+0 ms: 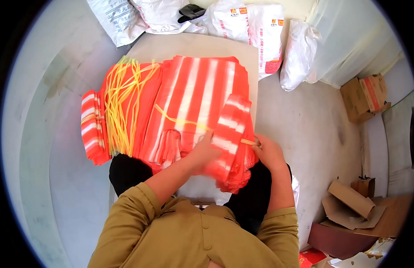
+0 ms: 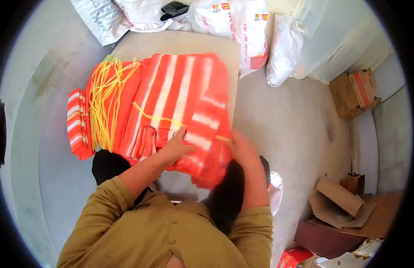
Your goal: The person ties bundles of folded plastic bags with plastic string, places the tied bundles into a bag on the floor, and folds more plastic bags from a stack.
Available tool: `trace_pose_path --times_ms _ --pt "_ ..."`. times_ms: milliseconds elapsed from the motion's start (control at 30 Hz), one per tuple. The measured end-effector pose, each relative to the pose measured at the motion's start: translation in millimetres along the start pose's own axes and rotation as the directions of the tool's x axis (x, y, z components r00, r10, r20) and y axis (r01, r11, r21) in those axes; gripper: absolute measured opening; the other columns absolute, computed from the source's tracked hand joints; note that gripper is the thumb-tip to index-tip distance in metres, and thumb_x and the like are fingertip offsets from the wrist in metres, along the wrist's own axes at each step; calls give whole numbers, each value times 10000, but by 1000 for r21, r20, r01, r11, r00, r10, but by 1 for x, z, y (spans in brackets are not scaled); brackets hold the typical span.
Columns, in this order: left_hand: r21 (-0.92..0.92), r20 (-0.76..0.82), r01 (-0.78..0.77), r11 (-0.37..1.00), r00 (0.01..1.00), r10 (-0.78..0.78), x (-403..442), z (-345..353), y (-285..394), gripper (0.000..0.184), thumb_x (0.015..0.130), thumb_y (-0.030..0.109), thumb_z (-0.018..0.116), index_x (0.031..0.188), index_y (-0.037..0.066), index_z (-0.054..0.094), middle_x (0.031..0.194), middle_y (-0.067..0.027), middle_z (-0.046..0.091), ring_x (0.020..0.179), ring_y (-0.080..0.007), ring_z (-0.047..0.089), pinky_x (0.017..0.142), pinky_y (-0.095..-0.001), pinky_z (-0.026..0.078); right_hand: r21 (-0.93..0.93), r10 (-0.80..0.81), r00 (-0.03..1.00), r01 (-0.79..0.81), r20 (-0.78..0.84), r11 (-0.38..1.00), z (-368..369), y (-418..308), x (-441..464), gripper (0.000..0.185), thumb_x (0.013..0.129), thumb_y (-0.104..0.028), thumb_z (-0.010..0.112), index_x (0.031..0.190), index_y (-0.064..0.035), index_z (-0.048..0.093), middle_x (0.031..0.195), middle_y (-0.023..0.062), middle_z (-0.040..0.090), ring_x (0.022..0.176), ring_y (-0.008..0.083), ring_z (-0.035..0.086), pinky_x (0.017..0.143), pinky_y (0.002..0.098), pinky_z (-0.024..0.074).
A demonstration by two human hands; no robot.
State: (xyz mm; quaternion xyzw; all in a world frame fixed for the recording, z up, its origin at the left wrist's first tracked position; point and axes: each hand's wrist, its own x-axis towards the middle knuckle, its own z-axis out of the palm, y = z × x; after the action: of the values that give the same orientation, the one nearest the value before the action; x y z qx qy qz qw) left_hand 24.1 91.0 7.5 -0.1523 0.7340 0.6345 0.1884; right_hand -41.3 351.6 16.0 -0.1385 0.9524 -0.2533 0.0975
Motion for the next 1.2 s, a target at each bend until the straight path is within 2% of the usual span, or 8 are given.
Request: trace_pose_path --times_ms 167,267,367,567,767,967,1067,1200 --pt "-40 -18 -30 999 999 30 8 2 -15 999 827 105 764 1654 0 212 1601 -237 395 1437 -296 436 1141 -333 397 -324 -125 991 135 51 936 -28 16 2 192 949 -177 666 900 -5 736 945 135 680 862 266 666 818 396 513" --pt "-72 -9 -57 996 998 56 12 2 -20 991 829 81 758 1654 3 214 1596 -227 399 1433 -288 438 1128 -332 413 119 51 982 -73 179 990 -54 8 3 238 918 -199 682 1052 -15 754 923 149 725 893 258 697 846 369 535" --pt "-129 24 6 992 1000 -3 0 2 -1 987 830 54 752 1655 7 213 1600 -219 391 1424 -280 446 1112 -329 429 778 -96 989 -31 116 627 -53 -8 7 199 969 -181 673 924 -14 771 1062 93 749 990 179 664 974 334 470" --pt "-110 16 28 994 1000 -26 8 5 -9 987 839 54 751 1659 15 204 1595 -208 393 1404 -270 462 1101 -330 441 903 -294 937 -47 188 428 -7 -42 41 292 1079 -179 560 1263 -6 707 1267 74 713 1190 179 640 1078 335 465" --pt "-117 75 42 992 997 -33 -5 4 9 966 879 104 738 1666 26 183 1567 -212 422 1376 -267 496 1105 -348 443 832 -410 907 153 97 533 45 -52 66 308 1085 -137 549 1333 11 655 1312 103 662 1136 189 679 1033 341 520" --pt "356 -6 -169 919 983 183 -19 3 -1 844 911 110 723 1631 42 287 1442 -252 557 1297 -334 589 1055 -391 489 809 -325 937 90 130 582 64 -50 67 301 1077 -91 545 1341 18 642 1252 117 663 1121 186 690 999 325 543" --pt "642 93 -327 693 931 353 -32 -22 0 633 906 61 707 1504 47 500 1296 -232 623 1173 -381 628 980 -435 522 753 -361 929 177 86 633 72 -47 68 306 1076 -100 542 1342 14 641 1251 116 663 1116 181 680 990 320 535" --pt "848 -92 -260 462 786 611 -17 -47 9 337 841 33 742 1176 40 709 1177 -177 648 1093 -391 628 930 -471 527 676 -396 915 242 81 696 68 -50 67 311 1070 -110 546 1343 4 640 1224 105 669 1098 171 656 956 313 522"
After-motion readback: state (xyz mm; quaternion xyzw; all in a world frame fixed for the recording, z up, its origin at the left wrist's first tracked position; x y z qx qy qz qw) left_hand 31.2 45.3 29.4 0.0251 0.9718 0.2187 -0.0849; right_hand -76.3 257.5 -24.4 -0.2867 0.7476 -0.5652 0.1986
